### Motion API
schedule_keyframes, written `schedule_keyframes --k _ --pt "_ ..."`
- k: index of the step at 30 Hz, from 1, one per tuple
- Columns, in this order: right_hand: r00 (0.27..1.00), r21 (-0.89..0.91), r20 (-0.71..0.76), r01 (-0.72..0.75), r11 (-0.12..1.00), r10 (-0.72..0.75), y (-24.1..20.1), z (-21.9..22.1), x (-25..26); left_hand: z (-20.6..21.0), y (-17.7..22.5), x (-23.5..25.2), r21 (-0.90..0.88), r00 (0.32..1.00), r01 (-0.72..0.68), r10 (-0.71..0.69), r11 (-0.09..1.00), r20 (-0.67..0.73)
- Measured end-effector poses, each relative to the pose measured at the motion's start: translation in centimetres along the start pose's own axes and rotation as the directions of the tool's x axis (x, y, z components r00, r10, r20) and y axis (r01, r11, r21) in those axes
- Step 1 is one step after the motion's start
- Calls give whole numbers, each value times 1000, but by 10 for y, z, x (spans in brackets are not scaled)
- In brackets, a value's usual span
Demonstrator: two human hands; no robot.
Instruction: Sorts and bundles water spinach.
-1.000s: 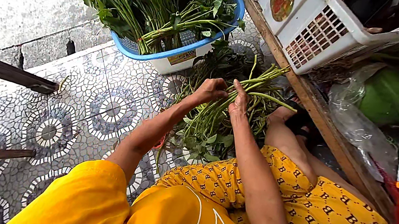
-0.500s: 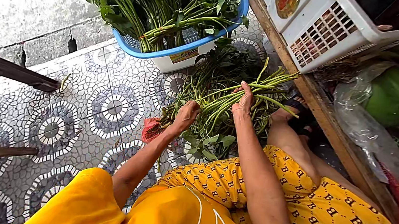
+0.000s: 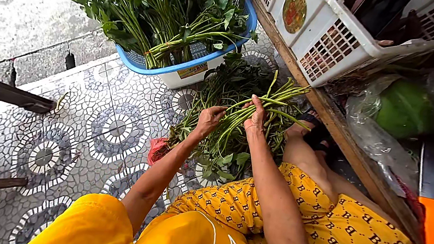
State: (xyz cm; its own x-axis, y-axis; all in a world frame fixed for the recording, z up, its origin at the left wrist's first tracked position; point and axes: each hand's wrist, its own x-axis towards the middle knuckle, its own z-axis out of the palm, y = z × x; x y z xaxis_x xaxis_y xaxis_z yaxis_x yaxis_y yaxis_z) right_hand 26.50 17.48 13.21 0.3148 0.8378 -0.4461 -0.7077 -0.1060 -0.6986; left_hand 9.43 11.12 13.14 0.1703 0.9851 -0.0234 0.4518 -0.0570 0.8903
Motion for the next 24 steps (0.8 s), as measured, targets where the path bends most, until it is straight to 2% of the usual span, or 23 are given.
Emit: schedule_keyframes --k 6,9,11,13,15,17,19,22,24 --pt "996 -143 -16 86 986 -89 8 -3 -2 16 2 -3 21 998 -61 61 998 -34" --pt "998 -259 1 63 964 -65 11 -2 -9 13 2 -9 0 997 -78 78 997 -4" --pt "999 -245 3 40 969 -40 11 -1 -8 9 0 -6 -11 996 -79 79 997 34" --pt "1000 -202 3 14 979 -13 9 3 -8 6 -2 8 -29 997 -27 28 999 65" --pt "1000 -159 10 -25 987 27 5 13 -16 -3 7 23 -63 985 104 -94 993 147" --pt "999 -132 6 -33 991 34 -2 33 -27 -18 18 38 -98 920 187 -140 977 367" --pt "999 -119 -19 -31 992 29 -11 54 -33 -32 29 50 -133 824 240 -129 962 552" --pt "1000 -106 -18 -13 994 11 -27 82 -31 -61 39 71 -218 736 315 -93 924 670" --pt "1000 -75 -6 30 997 -30 -36 99 -29 -72 45 84 -256 725 312 -55 915 687"
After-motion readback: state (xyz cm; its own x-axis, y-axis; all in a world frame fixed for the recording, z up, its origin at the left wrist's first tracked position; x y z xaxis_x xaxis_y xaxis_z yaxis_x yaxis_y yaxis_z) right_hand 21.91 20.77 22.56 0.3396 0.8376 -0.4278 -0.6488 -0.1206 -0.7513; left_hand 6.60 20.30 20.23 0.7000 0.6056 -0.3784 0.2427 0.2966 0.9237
